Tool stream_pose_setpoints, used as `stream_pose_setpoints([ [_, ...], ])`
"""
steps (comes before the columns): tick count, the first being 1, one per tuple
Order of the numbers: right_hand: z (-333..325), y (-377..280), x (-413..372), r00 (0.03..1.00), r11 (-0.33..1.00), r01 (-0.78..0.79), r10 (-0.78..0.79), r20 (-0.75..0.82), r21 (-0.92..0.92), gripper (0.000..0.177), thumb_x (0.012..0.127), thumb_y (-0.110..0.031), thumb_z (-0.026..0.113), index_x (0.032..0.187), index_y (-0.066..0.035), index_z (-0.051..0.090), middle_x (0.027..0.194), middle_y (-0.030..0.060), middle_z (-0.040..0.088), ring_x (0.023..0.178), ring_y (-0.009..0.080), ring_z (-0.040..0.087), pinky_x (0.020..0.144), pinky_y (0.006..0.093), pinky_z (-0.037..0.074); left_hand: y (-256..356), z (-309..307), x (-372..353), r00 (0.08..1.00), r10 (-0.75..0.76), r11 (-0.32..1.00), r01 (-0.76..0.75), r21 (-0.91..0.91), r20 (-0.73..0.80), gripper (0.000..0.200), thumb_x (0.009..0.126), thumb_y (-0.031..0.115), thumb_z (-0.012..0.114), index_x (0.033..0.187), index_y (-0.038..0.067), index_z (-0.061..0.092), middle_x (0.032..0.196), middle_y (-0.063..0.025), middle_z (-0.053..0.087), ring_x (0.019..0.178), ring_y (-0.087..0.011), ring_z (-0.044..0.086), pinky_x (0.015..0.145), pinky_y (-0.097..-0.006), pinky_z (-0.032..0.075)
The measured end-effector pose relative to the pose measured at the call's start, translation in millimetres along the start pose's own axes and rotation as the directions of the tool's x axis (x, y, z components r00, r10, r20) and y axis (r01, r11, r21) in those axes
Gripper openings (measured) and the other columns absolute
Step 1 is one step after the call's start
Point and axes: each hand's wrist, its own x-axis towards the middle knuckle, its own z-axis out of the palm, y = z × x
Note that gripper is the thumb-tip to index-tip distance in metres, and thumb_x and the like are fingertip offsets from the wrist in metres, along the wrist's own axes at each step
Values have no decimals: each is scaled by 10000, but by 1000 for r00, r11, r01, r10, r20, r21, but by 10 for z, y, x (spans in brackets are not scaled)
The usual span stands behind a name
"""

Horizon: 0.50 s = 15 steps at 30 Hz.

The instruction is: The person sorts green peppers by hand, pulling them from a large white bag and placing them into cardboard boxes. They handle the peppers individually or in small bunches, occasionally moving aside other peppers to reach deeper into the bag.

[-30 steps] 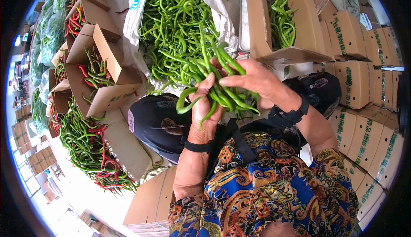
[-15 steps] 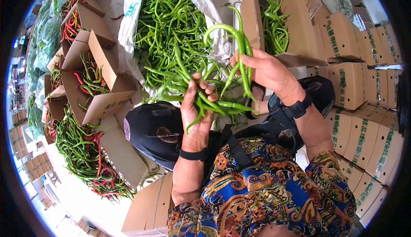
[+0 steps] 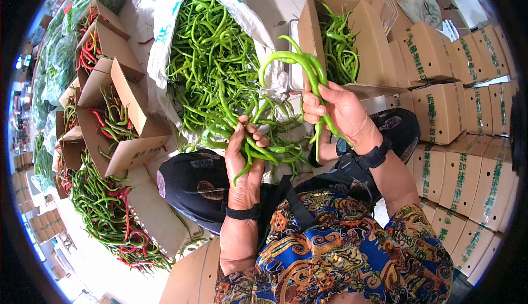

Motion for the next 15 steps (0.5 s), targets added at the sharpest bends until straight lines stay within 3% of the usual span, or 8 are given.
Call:
stream_pose_setpoints([
  [2,-11,39,-13,999,999,-4,3,37,32,310,923,-215,562,1134,8,518,839,47,541,711,143,526,696,328,436,-14,-10,-2,1000,-5,1000,5,-20,-7,215,942,153,535,1123,38,533,858,-46,516,733,-134,471,611,-244,442],
  [6,97,-37,-104,998,977,13,-24,-50,-212,365,926,-175,559,1227,19,490,906,72,592,735,135,562,706,303,475,-13,-18,4,1000,5,1000,-5,-11,-4,213,927,152,559,1099,27,547,833,-52,532,719,-148,490,613,-262,448],
  [9,354,-180,-196,977,807,28,-147,-154,-590,384,932,-130,550,1278,16,468,943,85,611,761,120,574,708,269,485,-16,33,-28,1000,2,1000,-2,-7,7,246,935,180,562,1130,32,536,842,-45,526,716,-138,484,610,-248,444],
  [13,522,-349,-273,939,491,56,-322,-122,-869,457,936,-123,540,1360,7,427,994,76,614,784,112,562,697,259,486,-32,51,-40,1000,-4,1000,4,30,-20,295,920,185,582,1176,50,523,860,-41,519,713,-121,477,612,-246,444],
  [14,586,-371,-280,919,495,99,-378,-111,-863,353,952,-102,521,1300,-44,518,958,47,621,775,76,560,690,248,513,-37,44,-43,1000,0,999,1,52,-14,306,914,182,587,1183,50,522,863,-38,519,714,-118,476,612,-245,442],
  [15,620,-422,-282,905,474,79,-404,-137,-877,351,954,-102,518,1300,-44,520,961,46,622,777,76,562,690,248,515,-42,42,-44,1000,0,998,-1,60,5,308,915,183,585,1186,50,520,864,-39,518,714,-118,475,619,-242,441],
])
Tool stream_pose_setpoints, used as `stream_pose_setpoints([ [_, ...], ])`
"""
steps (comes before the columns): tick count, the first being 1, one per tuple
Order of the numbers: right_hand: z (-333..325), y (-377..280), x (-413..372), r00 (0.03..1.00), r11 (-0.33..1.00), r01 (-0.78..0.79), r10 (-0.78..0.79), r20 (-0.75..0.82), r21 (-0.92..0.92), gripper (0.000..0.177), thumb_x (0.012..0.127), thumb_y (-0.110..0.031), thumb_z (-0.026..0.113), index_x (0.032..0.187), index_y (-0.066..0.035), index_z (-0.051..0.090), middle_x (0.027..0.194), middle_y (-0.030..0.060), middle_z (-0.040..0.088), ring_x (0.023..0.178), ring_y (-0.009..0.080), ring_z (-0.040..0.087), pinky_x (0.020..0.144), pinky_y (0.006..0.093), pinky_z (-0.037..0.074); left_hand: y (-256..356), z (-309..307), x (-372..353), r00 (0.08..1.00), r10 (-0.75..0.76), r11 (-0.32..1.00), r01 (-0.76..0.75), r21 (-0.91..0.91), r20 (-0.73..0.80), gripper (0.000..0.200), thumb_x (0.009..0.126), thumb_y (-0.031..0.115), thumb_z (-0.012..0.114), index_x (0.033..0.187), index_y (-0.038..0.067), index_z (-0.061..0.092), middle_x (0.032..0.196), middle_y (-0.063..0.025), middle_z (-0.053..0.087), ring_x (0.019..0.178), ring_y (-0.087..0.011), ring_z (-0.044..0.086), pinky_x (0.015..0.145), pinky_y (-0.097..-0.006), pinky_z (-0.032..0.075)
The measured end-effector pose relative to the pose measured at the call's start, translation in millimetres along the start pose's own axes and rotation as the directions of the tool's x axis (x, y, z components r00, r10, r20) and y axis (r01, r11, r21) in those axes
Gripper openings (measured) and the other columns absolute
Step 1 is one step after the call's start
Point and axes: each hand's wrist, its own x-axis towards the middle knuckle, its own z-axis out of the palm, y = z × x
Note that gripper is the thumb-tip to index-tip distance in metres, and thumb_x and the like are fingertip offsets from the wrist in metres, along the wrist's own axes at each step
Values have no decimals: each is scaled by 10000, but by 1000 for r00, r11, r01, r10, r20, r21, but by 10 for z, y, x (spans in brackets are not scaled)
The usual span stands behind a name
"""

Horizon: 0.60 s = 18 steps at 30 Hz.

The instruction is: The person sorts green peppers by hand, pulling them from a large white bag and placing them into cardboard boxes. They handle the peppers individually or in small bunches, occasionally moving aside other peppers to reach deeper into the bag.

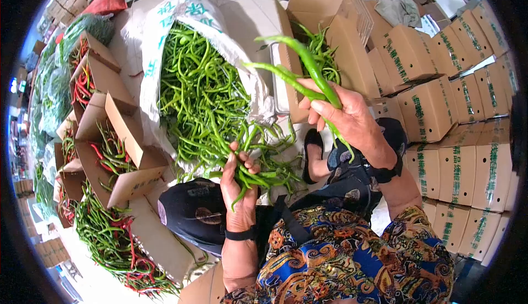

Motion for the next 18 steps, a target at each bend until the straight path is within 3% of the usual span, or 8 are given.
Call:
stream_pose_setpoints([
  [2,-68,-78,44,997,998,-25,20,-78,-57,347,957,-101,513,1299,-44,522,966,44,623,780,74,566,690,248,518,-7,-15,6,1000,-15,1000,15,-24,13,307,919,176,576,1190,44,516,863,-40,517,719,-119,474,627,-241,440],
  [6,-250,-58,121,993,990,-22,38,-113,143,417,958,-166,531,1343,-26,453,1045,91,637,788,94,597,647,217,498,-11,-21,-1,1000,-27,998,28,-59,13,288,927,162,563,1180,34,516,870,-44,508,722,-120,471,626,-247,432],
  [10,-211,-58,0,988,952,-156,151,37,264,485,944,-193,538,1353,17,384,1081,149,619,782,124,595,632,222,488,-23,-27,21,1000,-25,999,25,-39,5,283,929,165,564,1176,36,519,864,-41,504,718,-117,466,624,-247,427],
  [12,-101,-136,-133,967,951,-234,206,151,204,464,944,-176,539,1337,21,391,1062,170,627,777,142,618,628,229,490,-19,-10,20,999,-18,1000,17,-21,-32,280,930,167,563,1175,37,523,855,-37,499,713,-118,462,620,-247,423],
  [16,49,56,-264,932,926,-327,283,227,187,416,954,-142,520,1331,-1,412,1083,136,630,784,123,618,634,230,494,-19,5,-7,992,-63,998,60,29,111,279,903,192,619,1132,42,569,926,-63,606,764,-141,538,632,-251,460],
  [18,158,224,-281,917,918,-353,303,260,178,405,955,-160,528,1318,-9,431,1092,120,631,803,119,623,642,229,497,-99,85,-22,995,-62,974,44,221,76,276,895,200,635,1116,44,578,955,-63,625,797,-146,573,634,-247,467],
])
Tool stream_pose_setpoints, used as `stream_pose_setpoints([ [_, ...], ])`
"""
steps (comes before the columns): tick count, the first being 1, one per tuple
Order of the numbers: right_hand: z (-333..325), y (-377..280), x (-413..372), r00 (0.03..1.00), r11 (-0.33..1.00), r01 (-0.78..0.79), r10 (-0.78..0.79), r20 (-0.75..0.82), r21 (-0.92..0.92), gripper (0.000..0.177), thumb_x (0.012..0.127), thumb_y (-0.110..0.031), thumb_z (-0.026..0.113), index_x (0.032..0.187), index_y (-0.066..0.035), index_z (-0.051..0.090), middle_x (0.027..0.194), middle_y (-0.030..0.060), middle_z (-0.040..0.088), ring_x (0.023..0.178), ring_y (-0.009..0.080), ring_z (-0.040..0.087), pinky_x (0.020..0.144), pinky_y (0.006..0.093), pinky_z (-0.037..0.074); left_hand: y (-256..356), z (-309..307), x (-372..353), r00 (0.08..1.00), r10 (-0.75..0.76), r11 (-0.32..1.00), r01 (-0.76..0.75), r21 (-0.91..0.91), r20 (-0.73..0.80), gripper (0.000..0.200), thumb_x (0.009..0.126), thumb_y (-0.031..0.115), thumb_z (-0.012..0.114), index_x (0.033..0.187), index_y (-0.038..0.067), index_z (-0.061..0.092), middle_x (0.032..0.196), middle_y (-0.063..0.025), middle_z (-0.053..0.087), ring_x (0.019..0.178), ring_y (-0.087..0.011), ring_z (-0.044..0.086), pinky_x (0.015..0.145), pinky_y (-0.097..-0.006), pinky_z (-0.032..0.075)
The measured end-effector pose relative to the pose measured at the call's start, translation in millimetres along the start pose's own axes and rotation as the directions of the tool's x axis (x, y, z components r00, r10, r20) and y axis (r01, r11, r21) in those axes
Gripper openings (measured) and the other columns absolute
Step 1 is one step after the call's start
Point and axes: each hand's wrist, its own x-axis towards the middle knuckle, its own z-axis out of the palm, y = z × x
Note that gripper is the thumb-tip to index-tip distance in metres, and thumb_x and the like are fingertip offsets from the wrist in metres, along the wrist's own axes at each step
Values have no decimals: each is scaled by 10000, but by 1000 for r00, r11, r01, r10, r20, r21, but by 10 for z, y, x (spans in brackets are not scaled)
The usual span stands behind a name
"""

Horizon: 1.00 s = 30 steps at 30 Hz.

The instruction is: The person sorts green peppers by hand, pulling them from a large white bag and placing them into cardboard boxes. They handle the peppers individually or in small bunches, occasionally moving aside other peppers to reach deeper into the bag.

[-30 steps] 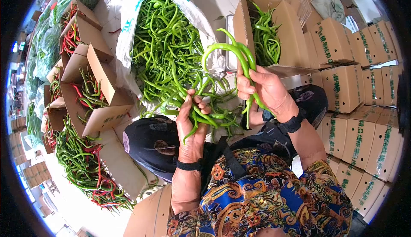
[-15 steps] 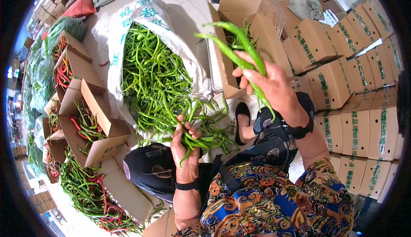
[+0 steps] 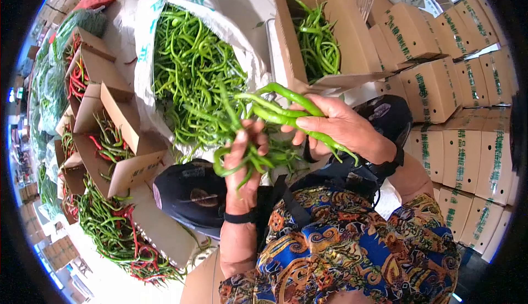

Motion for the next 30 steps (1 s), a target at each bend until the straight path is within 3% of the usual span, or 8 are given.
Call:
stream_pose_setpoints([
  [8,108,561,226,995,988,7,8,-95,157,379,938,-230,575,1236,-1,529,1084,88,634,921,144,630,744,253,521,-53,-85,32,993,75,990,-84,-109,-89,256,839,33,641,1074,23,543,913,-68,601,754,-137,551,595,-248,448],
  [11,-135,522,164,981,983,-43,8,-194,-177,389,941,-251,550,1231,8,548,1135,119,626,1006,196,617,882,321,487,71,-145,-1,988,51,980,-78,-184,-148,247,831,18,642,1057,36,544,899,-63,576,710,-120,513,591,-238,445],
  [14,-256,894,144,931,656,221,-362,-44,-722,407,933,-227,551,1260,14,527,1199,145,604,1093,245,579,973,341,428,33,-163,-20,988,27,990,-47,-132,-149,251,837,0,627,1071,30,541,901,-69,578,712,-121,519,586,-236,450],
  [17,-120,732,-13,992,866,42,-94,-81,-498,436,926,-222,558,1301,-7,499,1227,157,590,1120,201,548,990,319,401,-24,-11,-30,989,46,998,-40,48,-143,194,848,0,618,1033,-6,563,873,-89,606,663,-138,552,563,-237,464],
  [20,-36,721,20,995,923,-90,97,1,-375,318,944,-204,545,1184,5,554,999,14,619,872,96,557,788,265,472,-119,49,-13,994,-10,990,26,142,-111,246,873,34,610,1107,17,537,913,-83,599,672,-125,556,558,-226,466],
  [22,133,802,70,997,998,-31,35,70,-54,281,946,-204,544,1146,-7,554,940,-4,603,808,76,542,714,246,471,-193,-23,8,994,-82,990,89,106,-69,214,875,61,623,1074,12,560,906,-93,606,658,-131,555,564,-233,472],
  [28,-139,173,-97,979,996,81,-74,-190,26,281,944,-185,541,1154,2,525,844,13,552,717,84,549,644,220,475,-41,-77,-2,999,-43,994,42,-96,-7,296,902,120,614,1158,-7,539,991,-144,624,774,-170,562,609,-236,479],
  [30,-309,-281,-214,934,961,128,-200,-297,-246,296,937,-232,546,1132,-10,537,798,6,517,644,73,497,579,218,431,-8,-58,-24,999,-42,994,43,-100,20,327,906,120,606,1199,1,522,1005,-147,621,772,-170,557,624,-243,479],
])
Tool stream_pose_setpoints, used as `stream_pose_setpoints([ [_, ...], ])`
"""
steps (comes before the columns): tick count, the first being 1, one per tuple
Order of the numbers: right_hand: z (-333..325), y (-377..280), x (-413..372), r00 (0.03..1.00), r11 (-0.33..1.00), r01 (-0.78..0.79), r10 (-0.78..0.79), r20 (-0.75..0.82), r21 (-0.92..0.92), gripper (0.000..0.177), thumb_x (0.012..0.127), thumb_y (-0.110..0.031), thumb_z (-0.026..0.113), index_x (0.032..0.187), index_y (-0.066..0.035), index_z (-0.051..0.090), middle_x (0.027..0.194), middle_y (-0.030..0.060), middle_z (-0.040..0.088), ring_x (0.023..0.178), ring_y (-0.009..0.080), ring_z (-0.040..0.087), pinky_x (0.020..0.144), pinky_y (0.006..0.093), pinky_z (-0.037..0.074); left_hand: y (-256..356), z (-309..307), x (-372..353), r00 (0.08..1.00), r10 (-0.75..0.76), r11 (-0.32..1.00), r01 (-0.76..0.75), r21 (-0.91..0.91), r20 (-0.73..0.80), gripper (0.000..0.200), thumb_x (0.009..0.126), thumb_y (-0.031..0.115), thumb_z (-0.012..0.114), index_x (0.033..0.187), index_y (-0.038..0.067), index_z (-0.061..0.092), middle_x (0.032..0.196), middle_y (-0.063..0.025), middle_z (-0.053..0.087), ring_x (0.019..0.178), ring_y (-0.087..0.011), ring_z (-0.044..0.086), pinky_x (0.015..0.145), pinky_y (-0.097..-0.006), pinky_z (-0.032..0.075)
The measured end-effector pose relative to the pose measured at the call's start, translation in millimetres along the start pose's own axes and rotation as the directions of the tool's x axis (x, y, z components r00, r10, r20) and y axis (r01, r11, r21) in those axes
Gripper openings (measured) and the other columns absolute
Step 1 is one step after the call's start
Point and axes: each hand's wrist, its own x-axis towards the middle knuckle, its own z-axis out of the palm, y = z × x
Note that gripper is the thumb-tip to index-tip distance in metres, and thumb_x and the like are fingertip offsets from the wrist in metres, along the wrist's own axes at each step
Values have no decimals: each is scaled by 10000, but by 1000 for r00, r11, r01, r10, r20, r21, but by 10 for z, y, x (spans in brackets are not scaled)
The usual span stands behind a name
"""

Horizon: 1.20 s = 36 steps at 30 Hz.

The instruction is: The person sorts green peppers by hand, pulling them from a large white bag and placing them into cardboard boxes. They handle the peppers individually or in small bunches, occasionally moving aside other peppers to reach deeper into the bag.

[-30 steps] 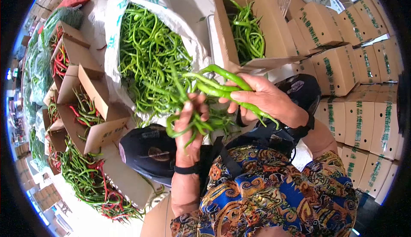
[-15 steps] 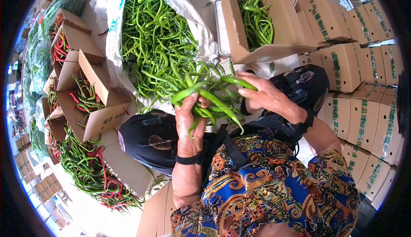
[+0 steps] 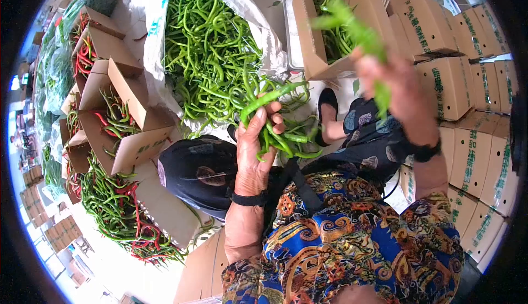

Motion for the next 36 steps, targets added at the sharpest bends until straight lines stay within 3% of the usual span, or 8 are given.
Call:
stream_pose_setpoints([
  [6,-675,-325,482,937,929,147,-241,-253,-339,409,931,-265,559,1257,-22,512,996,39,604,876,104,569,807,262,466,-11,23,20,995,5,993,6,-118,95,517,857,56,607,1340,32,425,1026,-134,595,812,-191,565,712,-299,502],
  [9,-493,-25,598,707,542,323,-683,-183,-776,348,931,-267,538,1175,-19,569,1032,70,603,859,151,587,769,303,488,5,19,57,996,12,984,4,-178,93,539,830,46,620,1333,41,428,1012,-119,584,823,-192,559,731,-306,504],
  [11,-195,-64,275,923,742,330,-383,35,-584,320,935,-248,528,1142,-12,591,1099,99,618,933,175,595,852,340,472,29,4,58,994,8,975,16,-220,106,533,810,50,640,1307,48,447,998,-105,577,835,-188,552,748,-307,506],
  [14,357,202,8,985,940,55,3,170,-337,185,873,-148,630,994,-10,652,785,89,656,690,139,606,636,274,485,11,22,71,998,10,966,9,-259,70,491,810,7,602,1283,8,470,991,-126,571,831,-194,524,747,-310,471],
  [20,887,881,203,940,917,52,89,330,-396,223,802,-103,715,947,30,610,828,127,678,786,139,645,729,305,521,-74,-35,91,995,58,998,-58,-8,80,597,843,84,606,1383,-2,367,1258,-173,531,1150,-282,524,1009,-393,411],
  [30,672,844,246,933,877,-315,216,287,364,208,923,-195,565,1033,-18,560,967,33,608,872,103,576,791,237,470,-117,-40,88,996,22,999,-24,22,81,480,875,122,609,1313,15,445,1184,-149,581,1118,-262,556,967,-413,454],
  [33,829,680,212,920,834,-363,250,301,416,280,902,-296,616,1020,-45,580,885,-1,587,804,77,541,740,218,444,-129,73,54,996,80,971,-86,221,36,487,881,70,576,1336,17,411,1214,-118,551,1104,-225,556,963,-375,454],
  [36,818,717,322,928,954,-284,249,277,92,348,875,-371,650,996,-48,603,829,-19,569,751,59,500,678,215,403,-141,165,28,996,90,895,-94,436,30,535,866,29,568,1369,49,387,1240,-89,518,1147,-181,504,982,-321,418],
])
